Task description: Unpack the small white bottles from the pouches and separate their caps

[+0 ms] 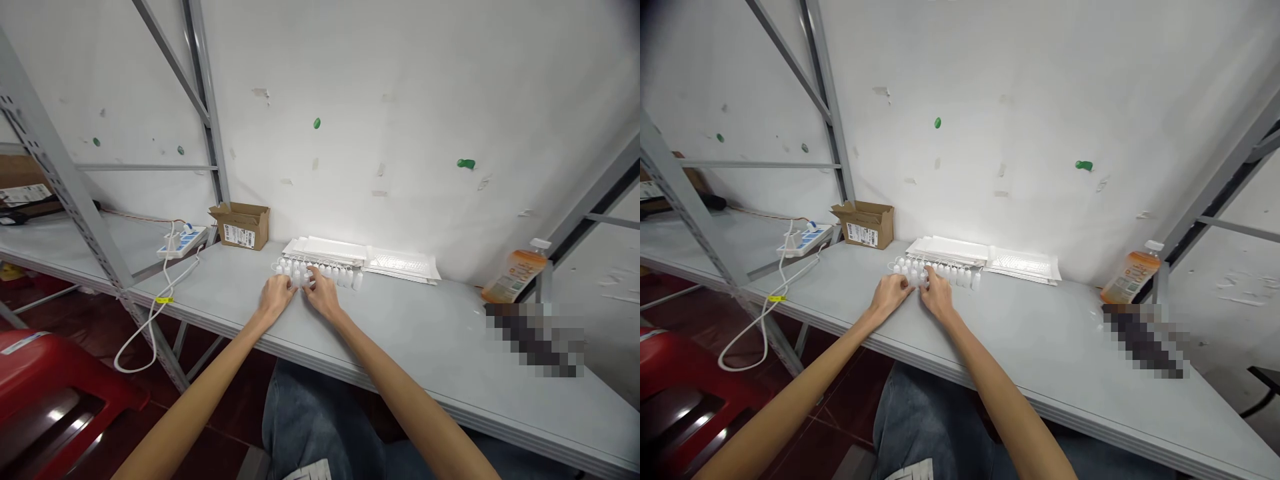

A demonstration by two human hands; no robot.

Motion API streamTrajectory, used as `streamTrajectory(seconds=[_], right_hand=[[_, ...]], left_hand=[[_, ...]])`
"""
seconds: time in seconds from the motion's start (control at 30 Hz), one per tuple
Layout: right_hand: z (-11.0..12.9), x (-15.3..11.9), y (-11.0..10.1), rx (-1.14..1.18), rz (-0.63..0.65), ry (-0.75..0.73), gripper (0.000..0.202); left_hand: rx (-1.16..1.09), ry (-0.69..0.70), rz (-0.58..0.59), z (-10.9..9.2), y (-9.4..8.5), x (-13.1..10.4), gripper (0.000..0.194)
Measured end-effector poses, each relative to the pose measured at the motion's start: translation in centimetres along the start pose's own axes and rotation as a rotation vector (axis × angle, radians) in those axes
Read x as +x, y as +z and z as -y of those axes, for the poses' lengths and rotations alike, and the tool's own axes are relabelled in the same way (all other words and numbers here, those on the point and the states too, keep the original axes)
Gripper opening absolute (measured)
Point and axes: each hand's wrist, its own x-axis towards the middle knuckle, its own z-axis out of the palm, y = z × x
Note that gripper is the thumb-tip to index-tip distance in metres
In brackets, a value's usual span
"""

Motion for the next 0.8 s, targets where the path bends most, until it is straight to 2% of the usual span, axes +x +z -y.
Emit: streamTrajectory(seconds=[0.5, 0.67, 0.8], right_hand=[[0.2, 0.5, 1.0, -0.102, 0.008, -0.019, 0.063], [0.0, 0.4, 0.7, 0.010, -0.049, 0.012, 0.070], [0.2, -0.1, 0.3, 0.046, -0.096, 0.047, 0.068]], left_hand=[[0.061, 0.000, 0.011, 0.0, -0.3, 0.3, 0.019], [0.102, 0.071, 0.011, -0.1, -0.3, -0.4, 0.023], [0.087, 0.161, 0.025, -0.7, -0.3, -1.3, 0.026]])
